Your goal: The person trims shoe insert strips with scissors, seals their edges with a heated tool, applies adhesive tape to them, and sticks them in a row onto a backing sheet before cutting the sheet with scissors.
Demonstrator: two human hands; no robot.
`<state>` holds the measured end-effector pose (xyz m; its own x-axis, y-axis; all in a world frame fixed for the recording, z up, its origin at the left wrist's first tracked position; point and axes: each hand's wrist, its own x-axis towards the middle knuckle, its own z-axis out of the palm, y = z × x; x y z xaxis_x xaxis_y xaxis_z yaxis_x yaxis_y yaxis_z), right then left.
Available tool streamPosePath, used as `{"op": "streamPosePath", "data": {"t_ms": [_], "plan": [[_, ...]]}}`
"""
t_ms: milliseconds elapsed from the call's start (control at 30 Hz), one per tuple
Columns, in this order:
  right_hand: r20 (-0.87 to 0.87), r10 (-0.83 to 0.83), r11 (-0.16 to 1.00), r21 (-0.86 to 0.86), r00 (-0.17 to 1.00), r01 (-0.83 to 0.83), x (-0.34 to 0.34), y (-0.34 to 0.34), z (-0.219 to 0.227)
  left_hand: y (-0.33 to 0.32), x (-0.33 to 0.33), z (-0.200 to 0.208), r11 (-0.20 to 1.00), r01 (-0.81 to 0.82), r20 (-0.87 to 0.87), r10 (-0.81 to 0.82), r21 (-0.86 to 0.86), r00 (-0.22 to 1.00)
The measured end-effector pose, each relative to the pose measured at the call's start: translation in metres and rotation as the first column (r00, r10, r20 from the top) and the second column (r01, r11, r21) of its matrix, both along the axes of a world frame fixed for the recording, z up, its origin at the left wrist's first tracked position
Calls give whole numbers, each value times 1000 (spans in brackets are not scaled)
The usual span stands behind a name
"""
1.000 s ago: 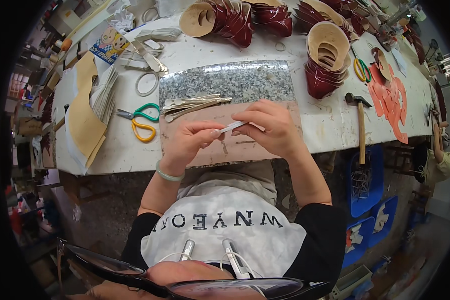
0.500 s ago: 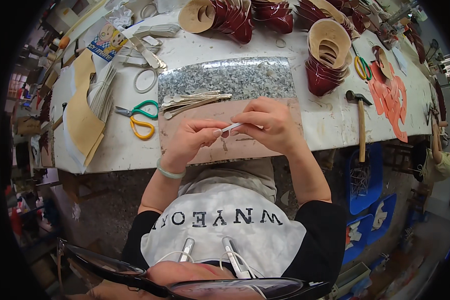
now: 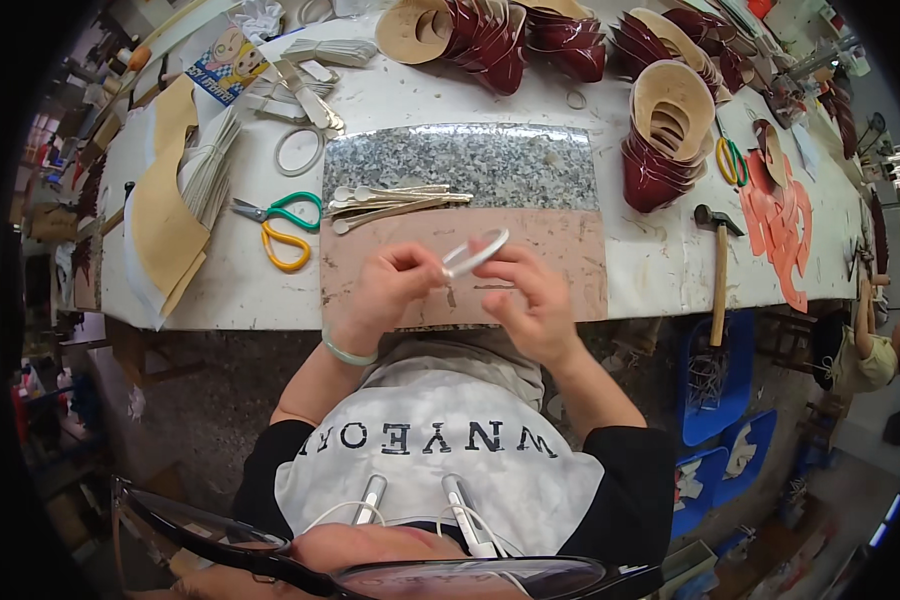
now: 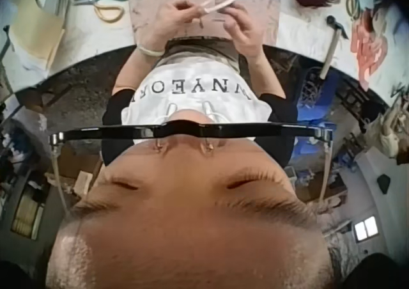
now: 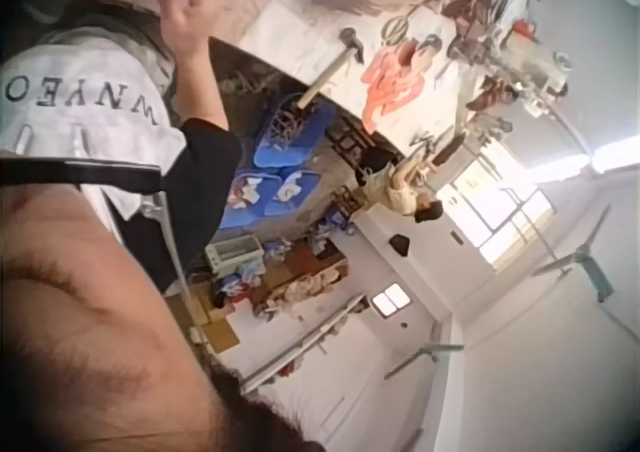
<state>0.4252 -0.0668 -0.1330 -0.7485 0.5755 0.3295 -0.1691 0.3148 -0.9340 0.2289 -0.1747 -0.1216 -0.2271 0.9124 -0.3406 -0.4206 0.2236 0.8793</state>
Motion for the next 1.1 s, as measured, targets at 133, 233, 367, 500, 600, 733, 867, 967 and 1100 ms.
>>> {"op": "streamPosePath", "data": {"t_ms": [133,233,367,500,600,733,867,967,1100], "plan": [[-437,42,737,-594,898,-323,-31,-24,-10,-3,17,-15,957,271,6,-273,107,962],[-452,56,875,-407,890,-261,-32,-18,-9,-8,23,-4,968,26,109,-55,249,992],[-179,35,991,134,983,-11,-29,-4,4,-20,-5,-4,948,-115,-101,151,298,983],[-43,-87,962,255,995,95,-32,3,-4,-33,-67,-31,937,-307,-806,310,168,504],[-9,-99,950,296,995,98,-38,1,-1,-34,-80,-40,902,-378,-923,309,209,228],[60,0,987,158,998,-10,-44,-7,6,-30,-84,-38,925,-350,-932,248,147,264],[147,37,994,97,988,-52,-47,-5,23,-47,-60,-19,944,-320,-624,201,-83,755],[206,150,983,71,967,-167,-59,-1,22,-55,-42,-22,997,-73,-839,30,-12,544],[406,184,983,-64,895,-173,-85,-3,-5,-57,-35,-26,992,-84,-969,110,93,220]]}}
